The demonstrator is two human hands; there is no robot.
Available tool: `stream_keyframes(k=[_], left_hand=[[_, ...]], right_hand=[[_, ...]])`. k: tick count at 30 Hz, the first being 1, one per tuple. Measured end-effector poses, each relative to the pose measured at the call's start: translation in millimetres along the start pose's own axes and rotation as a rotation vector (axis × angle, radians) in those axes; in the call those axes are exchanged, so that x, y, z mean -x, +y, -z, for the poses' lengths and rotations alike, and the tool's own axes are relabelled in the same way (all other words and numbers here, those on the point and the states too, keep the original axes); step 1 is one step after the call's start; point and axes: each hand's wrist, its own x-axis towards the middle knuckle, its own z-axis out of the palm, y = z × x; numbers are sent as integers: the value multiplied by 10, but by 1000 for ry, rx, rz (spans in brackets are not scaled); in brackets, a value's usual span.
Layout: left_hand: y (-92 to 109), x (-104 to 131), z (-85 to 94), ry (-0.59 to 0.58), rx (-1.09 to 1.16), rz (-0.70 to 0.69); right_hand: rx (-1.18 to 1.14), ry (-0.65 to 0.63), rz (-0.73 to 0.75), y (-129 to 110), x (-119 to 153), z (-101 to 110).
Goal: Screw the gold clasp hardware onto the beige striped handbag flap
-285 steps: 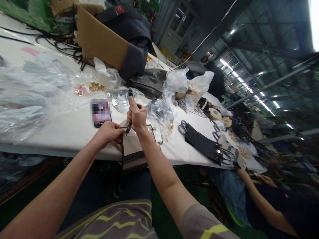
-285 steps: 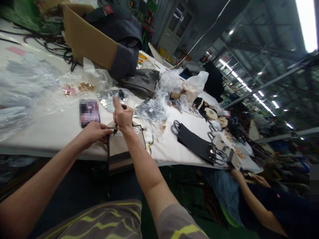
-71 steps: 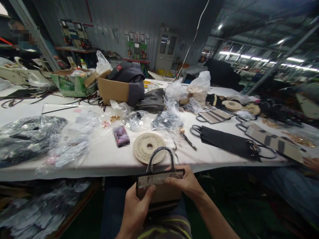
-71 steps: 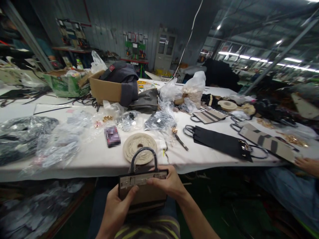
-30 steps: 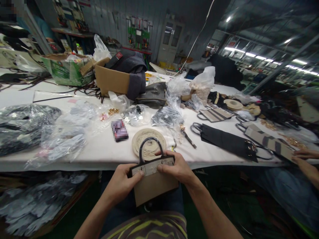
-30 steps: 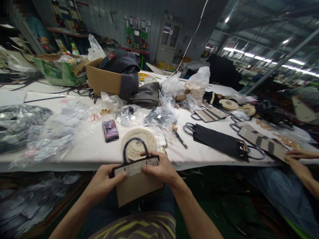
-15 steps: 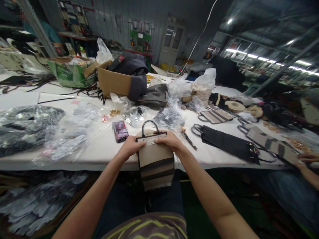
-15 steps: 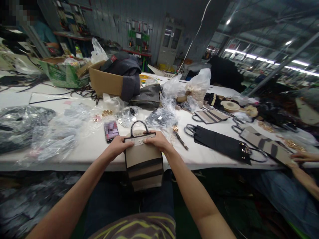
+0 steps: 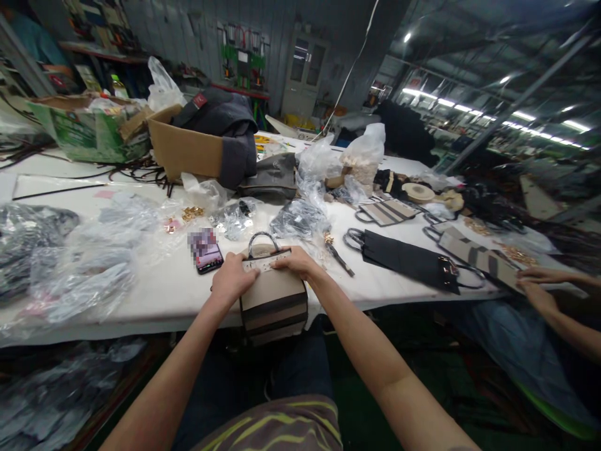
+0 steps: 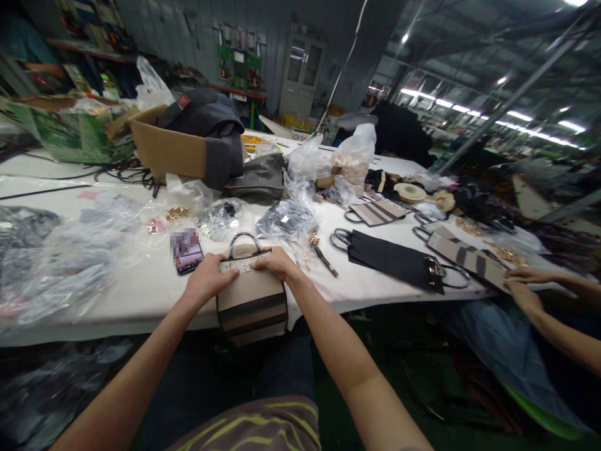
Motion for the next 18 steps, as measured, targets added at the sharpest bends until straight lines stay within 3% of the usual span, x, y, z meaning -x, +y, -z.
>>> stream_keyframes(k=[4,7,13,15,18], left_hand=[[12,-23,-48,95,-93,-55],[-67,-88,-158,110,2,-1],[-226,-163,-352,137,164,-77],[-232,-156,-368,159,163,-93],[-195,-123,-366,175,161,-102]], right_hand=[[55,32,-34,-41,-52,-48],[204,69,-18,-72,-62,-68],[864,231,315,-43,-49,-24],[945,237,374,8,-45,3],[865,226,375,101,-22,29]])
